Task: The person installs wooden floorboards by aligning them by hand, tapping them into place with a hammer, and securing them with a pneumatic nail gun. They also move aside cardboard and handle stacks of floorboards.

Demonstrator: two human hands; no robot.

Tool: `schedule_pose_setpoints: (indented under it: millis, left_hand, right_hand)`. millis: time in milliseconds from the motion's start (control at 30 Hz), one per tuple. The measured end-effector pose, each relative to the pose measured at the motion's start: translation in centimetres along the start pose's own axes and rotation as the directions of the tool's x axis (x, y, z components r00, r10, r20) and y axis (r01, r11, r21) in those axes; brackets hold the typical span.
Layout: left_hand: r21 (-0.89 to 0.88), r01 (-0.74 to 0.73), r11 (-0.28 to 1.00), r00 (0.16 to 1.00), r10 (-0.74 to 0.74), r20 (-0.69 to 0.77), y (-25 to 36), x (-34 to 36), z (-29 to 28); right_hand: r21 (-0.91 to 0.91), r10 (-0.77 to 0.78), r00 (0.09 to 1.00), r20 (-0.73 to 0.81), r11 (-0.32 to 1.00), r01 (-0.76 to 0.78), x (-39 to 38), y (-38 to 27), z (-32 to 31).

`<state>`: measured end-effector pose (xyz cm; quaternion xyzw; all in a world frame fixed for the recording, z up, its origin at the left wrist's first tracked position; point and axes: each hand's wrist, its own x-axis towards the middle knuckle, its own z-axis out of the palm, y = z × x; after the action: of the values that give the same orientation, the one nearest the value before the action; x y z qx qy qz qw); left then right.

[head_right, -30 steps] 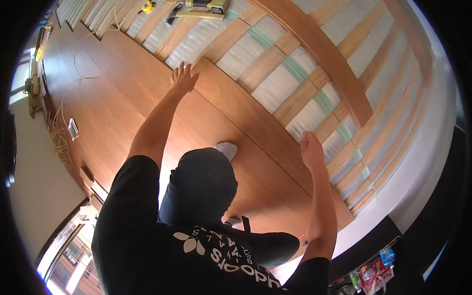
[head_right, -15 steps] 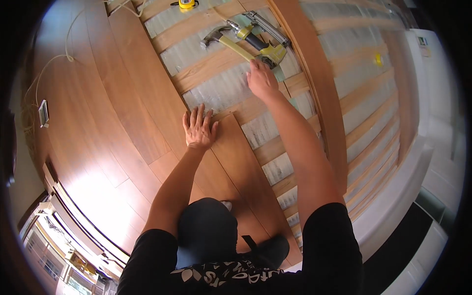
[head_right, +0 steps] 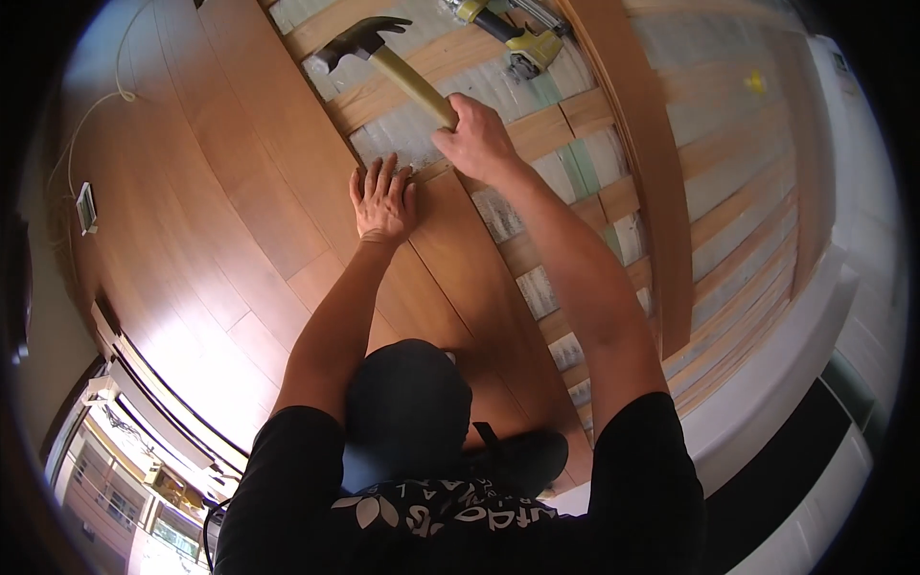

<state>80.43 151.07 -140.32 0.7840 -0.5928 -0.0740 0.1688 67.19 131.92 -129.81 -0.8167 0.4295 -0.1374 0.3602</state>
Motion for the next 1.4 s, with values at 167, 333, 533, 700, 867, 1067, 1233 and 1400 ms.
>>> schedule_pose_setpoints:
  millis: [167,333,533,700,867,1067,1233,1400]
  left_hand:
    - [0.093,-0.112,0.989,0.994,0.113,-0.004,1.7,-0.1,2.1]
    - [0.302,-0.185,0.935,0.982,0.189,0.016,-0.3,-2.2,4.5]
    - [0.395,-0.549,0.737,0.697,0.143,0.702,11.4,2.9,-2.7]
    - [-0.26,-0.811,0.524,0.24,0.703,0.67,36.5,-1.8,-9.0]
    - [-0.469,-0.837,0.282,-0.072,0.793,0.605,54.0,-19.7,-7.5]
    - [-0.471,-0.881,-0.05,-0.342,0.755,0.559,58.3,-49.4,7.2]
    - [-0.071,-0.988,0.141,0.022,0.569,0.822,55.6,-60.3,13.0]
    - [-0.103,-0.055,-0.993,0.625,-0.115,0.772,54.6,-58.5,18.2]
  right_hand:
    - [0.559,0.266,0.962,-0.063,0.808,-0.187,-24.3,0.7,-0.8]
    - [0.63,0.602,0.75,-0.274,0.702,-0.333,-46.3,-1.2,-5.4]
    - [0.927,0.853,0.401,-0.333,0.375,-0.029,-71.9,-2.9,-4.3]
    - [0.828,0.896,0.1,-0.432,0.351,0.437,-82.9,3.4,-6.0]
    - [0.627,0.909,-0.081,-0.408,0.344,0.699,-90.9,10.7,-6.6]
    - [0.407,0.944,-0.169,-0.283,0.278,0.87,-98.8,16.0,-7.9]
    - [0.318,0.952,-0.158,-0.263,0.24,0.917,-101.6,16.9,-8.1]
    - [0.367,0.956,-0.064,-0.285,0.171,0.914,-103.2,15.7,-8.9]
